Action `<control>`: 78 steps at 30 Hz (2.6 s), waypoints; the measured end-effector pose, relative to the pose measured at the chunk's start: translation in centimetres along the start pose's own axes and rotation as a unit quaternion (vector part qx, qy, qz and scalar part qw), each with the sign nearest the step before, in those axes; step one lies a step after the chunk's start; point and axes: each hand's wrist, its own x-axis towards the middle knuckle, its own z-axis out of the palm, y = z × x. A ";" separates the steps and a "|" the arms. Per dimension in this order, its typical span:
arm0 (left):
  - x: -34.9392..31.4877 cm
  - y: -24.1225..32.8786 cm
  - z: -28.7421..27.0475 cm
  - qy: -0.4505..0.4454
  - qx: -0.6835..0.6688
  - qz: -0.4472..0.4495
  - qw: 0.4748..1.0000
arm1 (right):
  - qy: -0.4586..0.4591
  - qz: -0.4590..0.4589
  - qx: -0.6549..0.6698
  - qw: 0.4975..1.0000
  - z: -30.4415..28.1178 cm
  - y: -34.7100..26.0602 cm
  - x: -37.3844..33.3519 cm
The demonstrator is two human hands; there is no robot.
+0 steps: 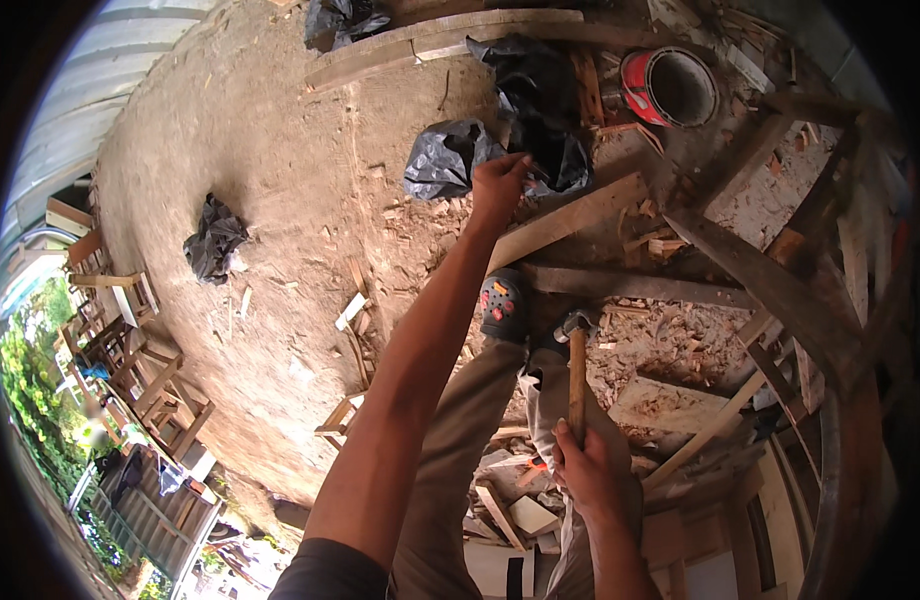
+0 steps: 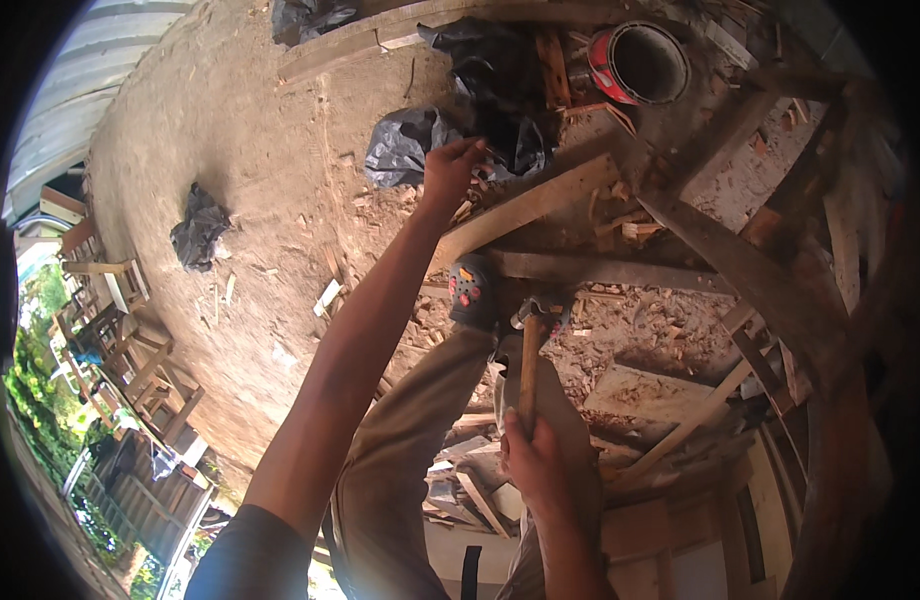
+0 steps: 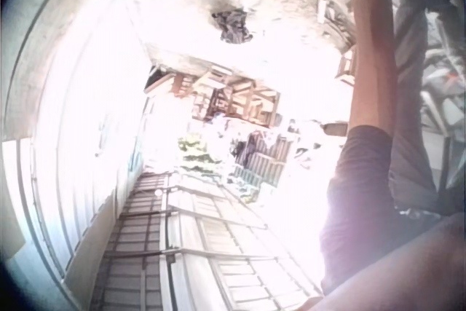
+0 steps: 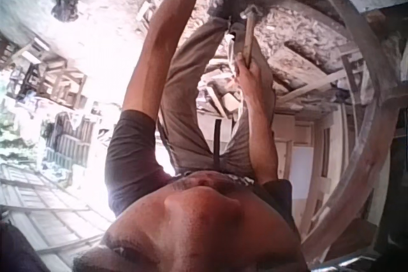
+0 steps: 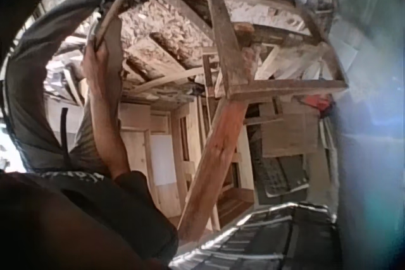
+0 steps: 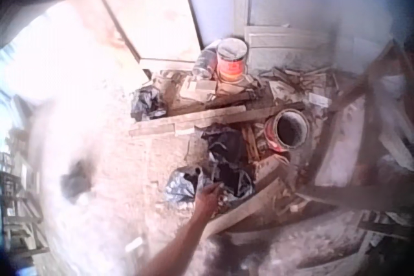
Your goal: The person uses a hammer to strike and pry apart a wooden frame structure, removing planks and debris. They then use a hand saw to cut a small piece of wood.
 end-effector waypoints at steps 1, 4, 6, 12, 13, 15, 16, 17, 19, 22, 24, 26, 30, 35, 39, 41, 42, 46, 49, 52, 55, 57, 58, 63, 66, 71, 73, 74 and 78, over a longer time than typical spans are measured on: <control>-0.5 -0.3 0.1 -0.002 -0.021 -0.008 1.000 | -0.001 -0.004 -0.007 1.000 -0.1 0.5 0.3; -2.6 -0.4 -1.4 0.008 -0.079 -0.025 0.997 | -0.010 -0.040 -0.049 0.998 -0.9 2.1 1.0; -5.8 0.0 -2.3 0.022 -0.042 -0.034 0.998 | 0.021 -0.054 -0.081 0.995 -1.3 2.9 1.0; -21.0 5.4 -4.9 0.061 -0.075 -0.141 0.985 | 0.094 -0.115 -0.151 0.977 -3.7 6.7 -2.4; -23.6 7.1 -5.3 0.037 -0.150 -0.207 0.966 | 0.113 -0.154 -0.181 0.965 -4.2 7.5 -3.8; -28.6 12.1 -6.4 0.023 -0.191 -0.188 0.963 | 0.117 -0.225 -0.185 0.950 -4.7 7.2 -9.4; -31.0 14.8 -7.2 0.024 -0.201 -0.186 0.961 | 0.118 -0.261 -0.183 0.940 -4.9 7.3 -11.9; -33.1 17.4 -7.6 0.023 -0.214 -0.186 0.959 | 0.121 -0.291 -0.183 0.931 -5.2 7.4 -14.8; -36.9 22.7 -8.5 0.017 -0.257 -0.164 0.952 | 0.118 -0.334 -0.137 0.925 -5.1 7.4 -21.7; -41.1 31.0 -8.6 -0.005 -0.279 -0.113 0.954 | 0.031 -0.429 0.033 0.902 -4.4 6.9 -33.2; -43.0 36.5 -9.0 -0.040 -0.280 -0.069 0.957 | -0.039 -0.517 0.101 0.849 -4.0 4.9 -39.0; -44.4 40.6 -8.5 -0.088 -0.289 -0.032 0.953 | -0.007 -0.476 0.098 0.874 -5.2 3.2 -44.4; -44.8 47.3 -5.8 -0.159 -0.286 0.023 0.945 | 0.030 -0.470 0.125 0.873 -9.4 0.8 -49.5; -47.6 54.8 1.8 -0.181 -0.235 0.027 0.955 | 0.081 -0.506 0.221 0.830 -16.0 1.7 -52.6; -49.7 56.0 9.2 -0.155 -0.191 -0.007 0.969 | 0.173 -0.446 0.242 0.844 -23.2 3.8 -49.7; -50.0 55.3 13.0 -0.174 -0.183 -0.026 0.967 | 0.262 -0.430 0.196 0.841 -27.0 3.9 -46.2; -50.8 55.1 15.3 -0.135 -0.164 -0.046 0.976 | 0.265 -0.424 0.204 0.841 -28.7 4.2 -43.4; -53.2 53.9 24.0 -0.152 -0.145 -0.068 0.975 | 0.238 -0.257 0.081 0.933 -37.4 4.2 -31.2; -56.1 52.1 31.9 -0.175 0.323 0.362 0.857 | 0.105 -0.095 0.005 0.990 -44.2 0.3 -29.4; -57.8 49.3 41.1 -0.138 -0.016 -0.044 0.989 | 0.180 -0.145 -0.036 0.972 -45.8 1.2 -26.0; -55.5 42.2 47.0 -0.151 -0.039 -0.119 0.980 | 0.235 -0.232 -0.055 0.942 -46.5 1.8 -24.7; -52.9 37.4 50.9 -0.136 -0.012 -0.138 0.981 | 0.296 -0.313 -0.094 0.898 -47.4 0.1 -27.1; -50.7 33.9 52.4 -0.164 0.011 -0.113 0.980 | 0.331 -0.346 -0.115 0.870 -47.9 -0.6 -27.6; -39.4 17.9 58.4 -0.219 0.111 -0.099 0.964 | 0.298 -0.300 -0.156 0.893 -46.2 3.9 -21.8; -35.0 12.7 62.5 -0.248 0.143 -0.051 0.957 | 0.150 -0.128 0.058 0.979 -43.5 8.0 -19.0; -33.8 9.4 65.9 -0.237 0.176 0.018 0.955 | 0.098 0.030 0.211 0.972 -41.5 9.2 -18.4; -34.1 7.8 66.1 -0.235 0.200 0.003 0.951 | 0.079 0.039 0.256 0.963 -42.0 8.2 -18.5; -34.5 7.1 66.3 -0.234 0.210 0.007 0.949 | 0.070 0.042 0.283 0.956 -42.1 7.3 -18.6; -35.1 5.9 67.0 -0.215 0.184 0.020 0.959 | 0.074 0.079 0.364 0.925 -42.0 5.2 -19.0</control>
